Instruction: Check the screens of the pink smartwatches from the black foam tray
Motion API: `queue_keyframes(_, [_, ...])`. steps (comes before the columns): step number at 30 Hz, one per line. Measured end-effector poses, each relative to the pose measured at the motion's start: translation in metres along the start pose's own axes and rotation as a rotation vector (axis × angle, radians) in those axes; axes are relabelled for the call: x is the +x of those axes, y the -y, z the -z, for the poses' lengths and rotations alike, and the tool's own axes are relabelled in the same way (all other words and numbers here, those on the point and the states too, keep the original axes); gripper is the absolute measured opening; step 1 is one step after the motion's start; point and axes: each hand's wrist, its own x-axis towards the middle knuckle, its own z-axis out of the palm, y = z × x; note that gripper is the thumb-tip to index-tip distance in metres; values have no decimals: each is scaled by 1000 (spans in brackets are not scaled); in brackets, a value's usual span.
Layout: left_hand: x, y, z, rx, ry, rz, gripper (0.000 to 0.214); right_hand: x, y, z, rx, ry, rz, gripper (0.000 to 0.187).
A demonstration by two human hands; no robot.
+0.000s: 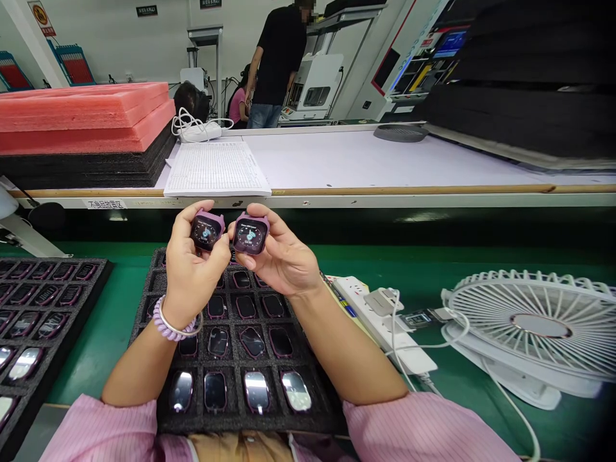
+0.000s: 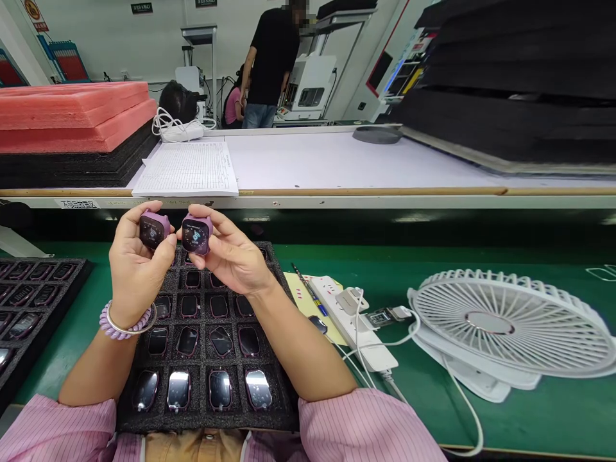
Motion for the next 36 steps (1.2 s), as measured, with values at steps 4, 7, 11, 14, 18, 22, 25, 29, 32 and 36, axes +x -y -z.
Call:
queue_keyframes(4, [0, 0, 0, 23, -7, -24, 39, 0, -1, 0, 30, 18, 11, 49])
queue_keyframes(7, [3, 2, 0, 13, -5, -17, 39, 0, -1, 1, 12, 19, 9, 51])
queue_keyframes(11, [9, 10, 1, -141, 58, 102, 50, 3, 5, 4, 10, -15, -78, 55])
queue_keyframes(14, [13, 15, 3, -273, 119, 232, 61, 5, 8, 7, 42, -63, -131, 52])
queue_keyframes(18, [16, 16, 3, -415, 188, 372, 59, 6, 8, 9, 44, -110, -138, 44])
queue_keyframes(22, [18, 16, 2, -442, 198, 408, 52, 7, 8, 11, -13, -137, -106, 43])
queue_keyframes(25, [18, 15, 2, -455, 215, 410, 44, 6, 9, 11, -84, -134, -63, 44])
queue_keyframes(29, [19, 13, 2, -467, 225, 418, 39, 6, 11, 11, -144, -125, -24, 44])
queue_keyframes(32, [19, 12, 2, -443, 234, 424, 39, 6, 10, 12, -160, -120, -11, 44])
queue_keyframes(36, [19, 11, 1, -399, 250, 414, 39, 6, 7, 13, -198, -123, -1, 43])
